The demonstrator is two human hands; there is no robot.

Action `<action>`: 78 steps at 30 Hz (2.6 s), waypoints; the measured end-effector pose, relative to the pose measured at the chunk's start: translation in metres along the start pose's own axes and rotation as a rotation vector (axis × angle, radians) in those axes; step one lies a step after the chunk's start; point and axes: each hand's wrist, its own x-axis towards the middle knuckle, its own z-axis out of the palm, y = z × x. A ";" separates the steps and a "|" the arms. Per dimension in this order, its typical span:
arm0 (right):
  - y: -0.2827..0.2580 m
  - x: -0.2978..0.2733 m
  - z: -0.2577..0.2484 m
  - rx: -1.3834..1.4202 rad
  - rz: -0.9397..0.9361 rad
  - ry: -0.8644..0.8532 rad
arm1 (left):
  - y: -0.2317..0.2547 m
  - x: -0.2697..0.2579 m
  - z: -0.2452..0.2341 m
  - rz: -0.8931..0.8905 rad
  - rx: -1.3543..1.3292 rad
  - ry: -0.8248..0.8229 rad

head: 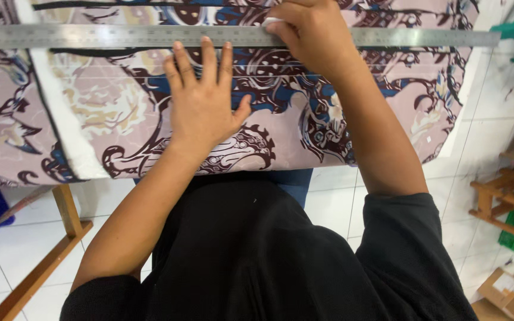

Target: The person uses a metal ruler and white chalk to draw parallel lines across a large piece of patterned fabric laid on a table. They repeatedly reposition the ruler and mark straight lines, then fold the fabric along the marked lines.

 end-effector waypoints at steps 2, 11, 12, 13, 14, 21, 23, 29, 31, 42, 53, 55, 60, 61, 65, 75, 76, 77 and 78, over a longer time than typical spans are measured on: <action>-0.009 0.019 0.015 0.011 -0.016 -0.016 | 0.001 -0.001 0.001 -0.001 -0.009 0.027; -0.044 0.097 0.081 0.018 -0.166 -0.100 | -0.001 0.000 0.006 -0.009 -0.059 0.055; -0.046 0.106 0.087 0.015 -0.193 -0.114 | -0.001 0.000 0.007 -0.003 -0.063 0.069; -0.049 0.115 0.093 0.018 -0.210 -0.121 | -0.002 -0.001 0.006 -0.001 -0.067 0.069; -0.053 0.123 0.100 0.020 -0.226 -0.127 | -0.002 -0.002 0.006 0.003 -0.070 0.068; -0.084 0.173 0.148 0.046 -0.303 -0.115 | -0.001 -0.002 0.005 0.001 -0.053 0.125; -0.093 0.186 0.162 0.071 -0.334 -0.097 | -0.001 -0.002 0.008 -0.004 -0.055 -0.004; -0.117 0.209 0.205 0.048 -0.289 -0.028 | -0.002 -0.004 0.020 0.000 -0.148 0.162; -0.113 0.211 0.211 0.068 -0.278 0.028 | 0.001 -0.005 0.021 0.006 -0.115 0.174; -0.027 0.106 0.067 0.111 0.053 -0.026 | 0.000 -0.001 0.003 -0.021 -0.062 0.084; -0.026 0.054 0.051 0.029 -0.024 -0.044 | 0.004 0.006 -0.006 -0.018 0.018 0.051; -0.024 0.053 0.051 0.014 -0.024 -0.056 | 0.004 0.005 -0.008 -0.021 0.017 0.048; -0.007 0.027 0.031 -0.061 -0.039 -0.064 | 0.005 0.007 -0.013 0.002 0.051 0.055; -0.002 0.019 0.023 -0.076 -0.030 -0.064 | 0.006 0.008 -0.014 0.013 0.051 0.056; 0.021 -0.019 -0.010 -0.123 0.001 -0.022 | 0.005 0.009 -0.021 0.038 0.093 0.038; 0.081 -0.115 -0.092 -0.244 0.179 -0.017 | 0.008 0.012 -0.028 0.062 0.124 0.024; 0.088 -0.124 -0.099 -0.266 0.190 -0.020 | 0.008 0.012 -0.028 0.064 0.121 0.023; 0.094 -0.133 -0.106 -0.262 0.216 -0.018 | 0.008 0.012 -0.029 0.067 0.118 0.022; 0.100 -0.142 -0.112 -0.257 0.242 -0.014 | 0.008 0.012 -0.029 0.069 0.118 0.022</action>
